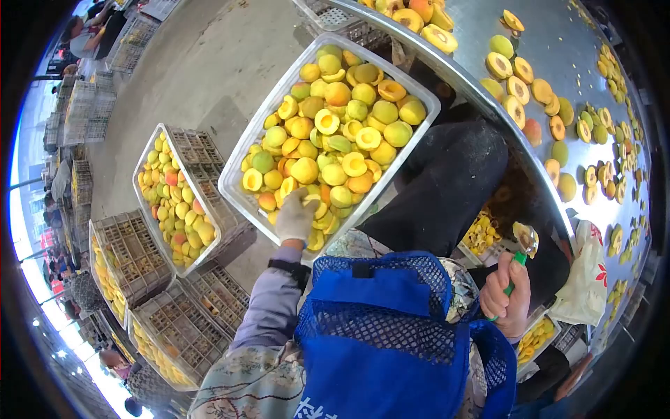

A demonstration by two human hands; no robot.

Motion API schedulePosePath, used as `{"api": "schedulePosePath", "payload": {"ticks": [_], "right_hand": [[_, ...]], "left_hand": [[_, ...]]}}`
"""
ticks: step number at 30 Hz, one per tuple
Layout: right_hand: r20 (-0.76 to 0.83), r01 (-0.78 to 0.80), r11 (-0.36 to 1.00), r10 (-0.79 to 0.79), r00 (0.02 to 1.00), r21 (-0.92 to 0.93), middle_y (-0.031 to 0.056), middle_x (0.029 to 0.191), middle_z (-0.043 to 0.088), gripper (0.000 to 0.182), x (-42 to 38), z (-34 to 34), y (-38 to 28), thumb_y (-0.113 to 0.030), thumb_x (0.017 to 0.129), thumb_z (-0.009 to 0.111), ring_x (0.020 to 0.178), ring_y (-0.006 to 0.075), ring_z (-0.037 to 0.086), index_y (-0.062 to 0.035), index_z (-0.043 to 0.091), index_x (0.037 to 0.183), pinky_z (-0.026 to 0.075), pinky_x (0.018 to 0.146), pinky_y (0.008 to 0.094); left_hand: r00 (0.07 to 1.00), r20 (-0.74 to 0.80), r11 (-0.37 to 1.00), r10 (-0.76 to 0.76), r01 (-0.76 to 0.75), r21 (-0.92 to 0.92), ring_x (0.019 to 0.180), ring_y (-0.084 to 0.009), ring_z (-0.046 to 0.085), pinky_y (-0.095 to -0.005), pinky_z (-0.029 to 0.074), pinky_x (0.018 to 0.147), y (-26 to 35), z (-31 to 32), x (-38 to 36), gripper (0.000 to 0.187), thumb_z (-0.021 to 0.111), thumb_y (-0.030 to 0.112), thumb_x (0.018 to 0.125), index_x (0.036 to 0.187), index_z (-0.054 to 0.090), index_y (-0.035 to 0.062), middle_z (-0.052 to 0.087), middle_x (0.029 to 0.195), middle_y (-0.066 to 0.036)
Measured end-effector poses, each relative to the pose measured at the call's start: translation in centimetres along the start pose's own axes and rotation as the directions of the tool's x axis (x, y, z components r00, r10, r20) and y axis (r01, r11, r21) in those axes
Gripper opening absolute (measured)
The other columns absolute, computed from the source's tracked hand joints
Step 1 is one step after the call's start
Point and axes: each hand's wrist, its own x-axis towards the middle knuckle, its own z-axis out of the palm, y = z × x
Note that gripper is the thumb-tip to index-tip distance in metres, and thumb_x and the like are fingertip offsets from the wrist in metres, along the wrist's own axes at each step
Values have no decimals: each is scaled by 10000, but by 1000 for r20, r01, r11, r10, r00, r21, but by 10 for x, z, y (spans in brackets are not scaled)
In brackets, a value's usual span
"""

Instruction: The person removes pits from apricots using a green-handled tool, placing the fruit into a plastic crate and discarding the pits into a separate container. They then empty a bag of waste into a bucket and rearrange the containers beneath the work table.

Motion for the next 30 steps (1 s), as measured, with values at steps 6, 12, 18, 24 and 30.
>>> {"api": "schedulePosePath", "payload": {"ticks": [6, 12, 18, 24, 30], "right_hand": [[9, -5, 998, 6, 1000, -58, -4, 444, 350, 329, 2, 7, 2, -277, 1028, 447, 286, 68, 284, -84, 425, 763, 236, 268, 240], [-23, -19, 999, 18, 1000, -38, -5, 442, 342, 334, 6, 7, 2, -289, 1020, 457, 288, 67, 271, -86, 420, 758, 234, 273, 239], [-18, -30, 994, 28, 999, -107, -7, 440, 332, 344, 8, 11, -1, -301, 1014, 470, 286, 69, 267, -92, 414, 747, 234, 273, 239], [-54, -48, 996, 45, 998, -72, -6, 441, 340, 339, 12, 11, 3, -294, 1010, 477, 287, 70, 277, -90, 419, 746, 239, 275, 236], [-59, -27, 992, 20, 998, -120, -7, 448, 347, 338, 11, 12, 0, -289, 1009, 484, 292, 68, 282, -85, 422, 746, 248, 278, 240]], "left_hand": [[999, 42, 997, 22, -19, -70, 1064, -333, 632, -420, 484, 921, 1, -9, 4, 423, 668, 347, 838, 1169, 637, 87, 650, 1168, -178], [971, 189, 978, 144, -169, 121, 1032, -327, 640, -413, 509, 873, 20, 16, -14, 415, 714, 293, 832, 1201, 635, 122, 664, 1099, -162], [960, 197, 972, 199, -220, 88, 1058, -350, 612, -438, 497, 887, 10, 14, -8, 451, 692, 346, 845, 1220, 615, 108, 630, 1107, -178], [933, 347, 978, 90, -148, 146, 1102, -345, 622, -408, 487, 943, 15, 6, -8, 534, 688, 393, 837, 1279, 602, 106, 619, 1228, -202], [970, 241, 998, 9, 5, -57, 1093, -337, 628, -414, 494, 931, -2, -6, -5, 434, 650, 378, 860, 1224, 642, 144, 638, 1195, -179]]}}
